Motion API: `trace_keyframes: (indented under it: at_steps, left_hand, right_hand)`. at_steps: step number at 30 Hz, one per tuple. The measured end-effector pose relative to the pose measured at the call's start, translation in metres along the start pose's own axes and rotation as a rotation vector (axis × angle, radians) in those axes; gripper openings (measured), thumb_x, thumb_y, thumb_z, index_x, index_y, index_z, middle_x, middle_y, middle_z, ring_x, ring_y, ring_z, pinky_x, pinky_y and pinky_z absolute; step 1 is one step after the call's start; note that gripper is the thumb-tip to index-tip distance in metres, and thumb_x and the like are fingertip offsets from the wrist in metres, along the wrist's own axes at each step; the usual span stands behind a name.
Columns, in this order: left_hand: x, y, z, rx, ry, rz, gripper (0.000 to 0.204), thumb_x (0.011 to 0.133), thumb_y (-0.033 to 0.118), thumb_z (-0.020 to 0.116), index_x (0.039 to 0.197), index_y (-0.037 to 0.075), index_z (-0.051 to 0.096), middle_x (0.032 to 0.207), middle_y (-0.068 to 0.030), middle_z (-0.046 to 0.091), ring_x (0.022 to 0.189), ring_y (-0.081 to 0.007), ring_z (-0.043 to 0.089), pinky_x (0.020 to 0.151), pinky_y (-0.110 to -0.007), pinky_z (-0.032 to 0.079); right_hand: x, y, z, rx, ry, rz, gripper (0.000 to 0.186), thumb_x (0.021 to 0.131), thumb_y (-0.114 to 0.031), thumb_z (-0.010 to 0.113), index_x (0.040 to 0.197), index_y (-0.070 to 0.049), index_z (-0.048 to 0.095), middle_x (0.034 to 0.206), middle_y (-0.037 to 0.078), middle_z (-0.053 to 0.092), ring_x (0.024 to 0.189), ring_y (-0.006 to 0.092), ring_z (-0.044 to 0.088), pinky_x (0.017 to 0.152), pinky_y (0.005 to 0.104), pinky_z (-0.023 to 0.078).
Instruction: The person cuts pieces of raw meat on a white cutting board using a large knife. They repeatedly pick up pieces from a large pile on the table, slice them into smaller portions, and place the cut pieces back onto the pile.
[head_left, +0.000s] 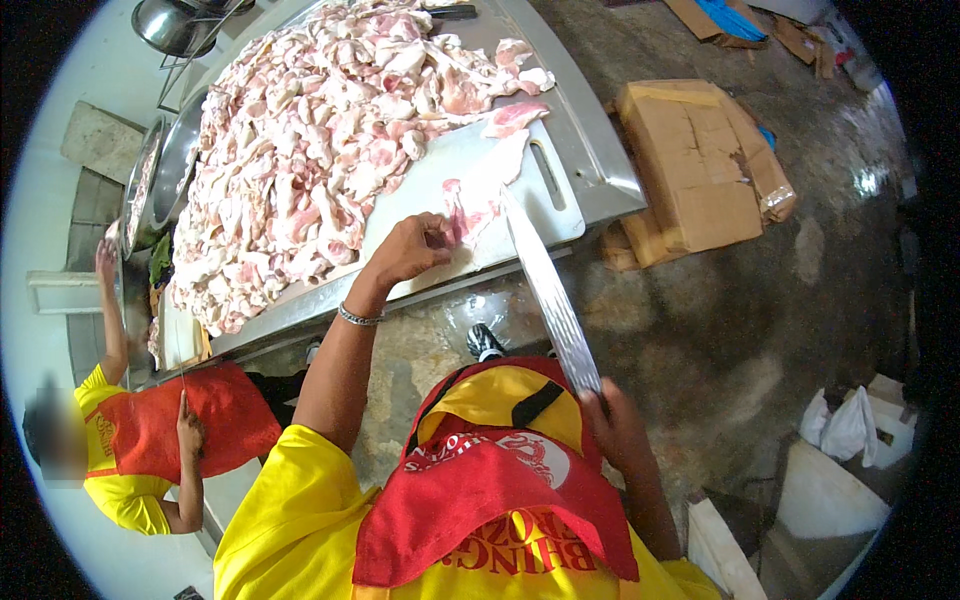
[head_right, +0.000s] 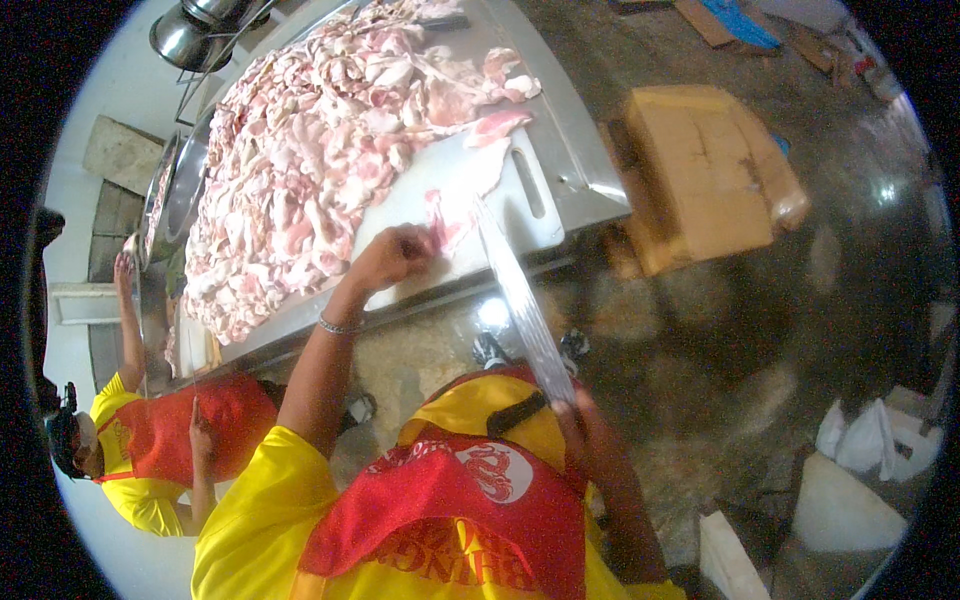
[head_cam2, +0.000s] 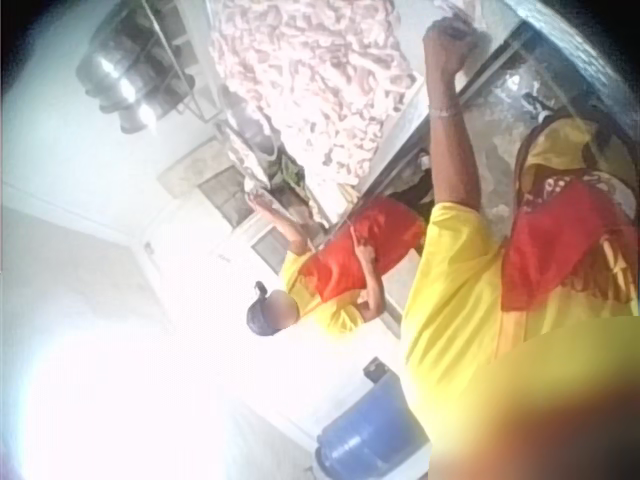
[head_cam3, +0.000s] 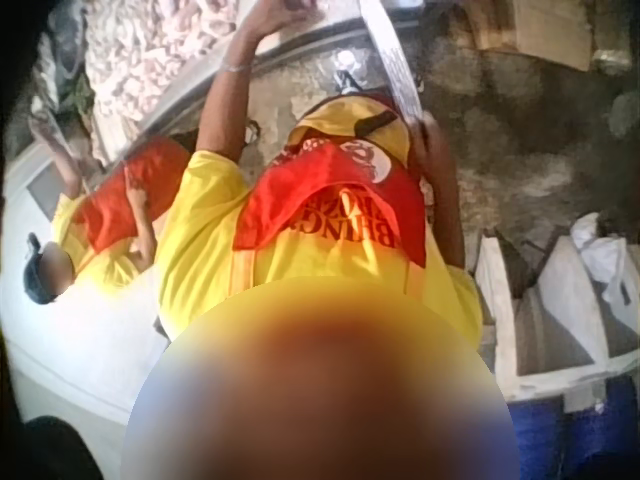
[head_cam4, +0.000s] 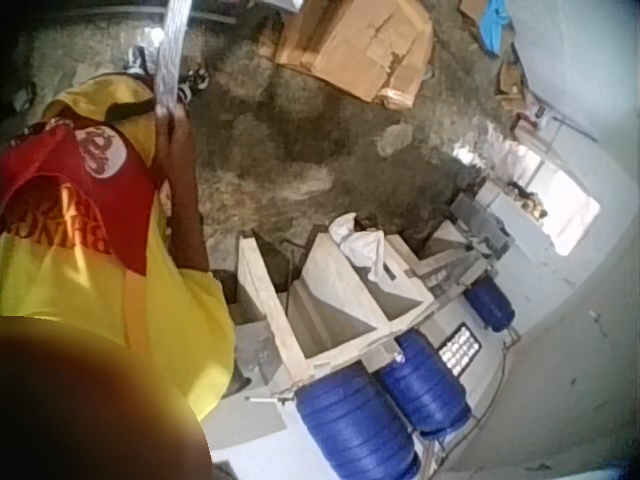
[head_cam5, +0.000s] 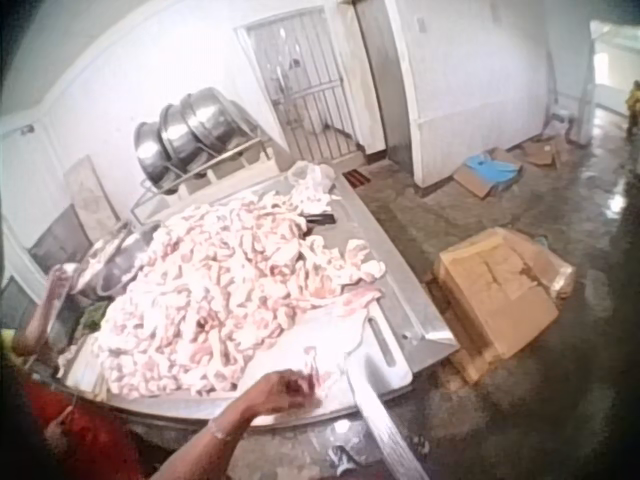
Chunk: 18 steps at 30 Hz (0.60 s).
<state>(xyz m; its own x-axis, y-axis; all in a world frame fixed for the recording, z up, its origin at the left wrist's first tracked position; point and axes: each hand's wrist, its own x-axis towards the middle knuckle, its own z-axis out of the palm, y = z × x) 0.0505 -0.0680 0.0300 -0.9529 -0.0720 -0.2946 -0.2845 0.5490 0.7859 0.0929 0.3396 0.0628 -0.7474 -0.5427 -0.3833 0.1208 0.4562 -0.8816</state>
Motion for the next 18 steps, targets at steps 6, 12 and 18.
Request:
trace_keyframes:
  at_steps: [6, 12, 18]
  left_hand:
    - [0.029, 0.014, 0.021, 0.021, 0.563, -0.158, 0.03, 0.08, 0.024, 0.076, 0.093, 0.001, 0.062, 0.078, -0.0118, 0.069, 0.069, -0.0209, 0.067, 0.064, -0.033, 0.052]
    - [0.039, 0.012, 0.031, 0.234, 0.69, -0.075, 0.024, 0.086, 0.024, 0.07, 0.095, 0.003, 0.064, 0.077, -0.0141, 0.07, 0.067, -0.0272, 0.069, 0.067, -0.038, 0.054]
    - [0.032, 0.021, 0.034, 0.067, 0.613, -0.122, 0.022, 0.088, 0.023, 0.068, 0.091, 0.001, 0.064, 0.076, -0.0133, 0.07, 0.066, -0.0236, 0.067, 0.064, -0.036, 0.052]
  right_hand:
    - [0.077, 0.02, 0.047, 0.191, -0.07, -0.018, 0.025, 0.103, -0.029, 0.048, 0.099, -0.005, 0.052, 0.065, -0.001, 0.045, 0.054, 0.0079, 0.042, 0.048, 0.0255, 0.036]
    - [0.118, 0.025, 0.072, 0.123, -0.089, -0.099, 0.026, 0.104, -0.029, 0.047, 0.112, -0.004, 0.05, 0.064, -0.002, 0.044, 0.048, 0.0059, 0.04, 0.042, 0.0242, 0.035]
    - [0.117, 0.03, 0.086, 0.09, -0.11, -0.141, 0.028, 0.104, -0.03, 0.047, 0.117, -0.005, 0.048, 0.063, -0.002, 0.044, 0.047, 0.0063, 0.042, 0.041, 0.025, 0.036]
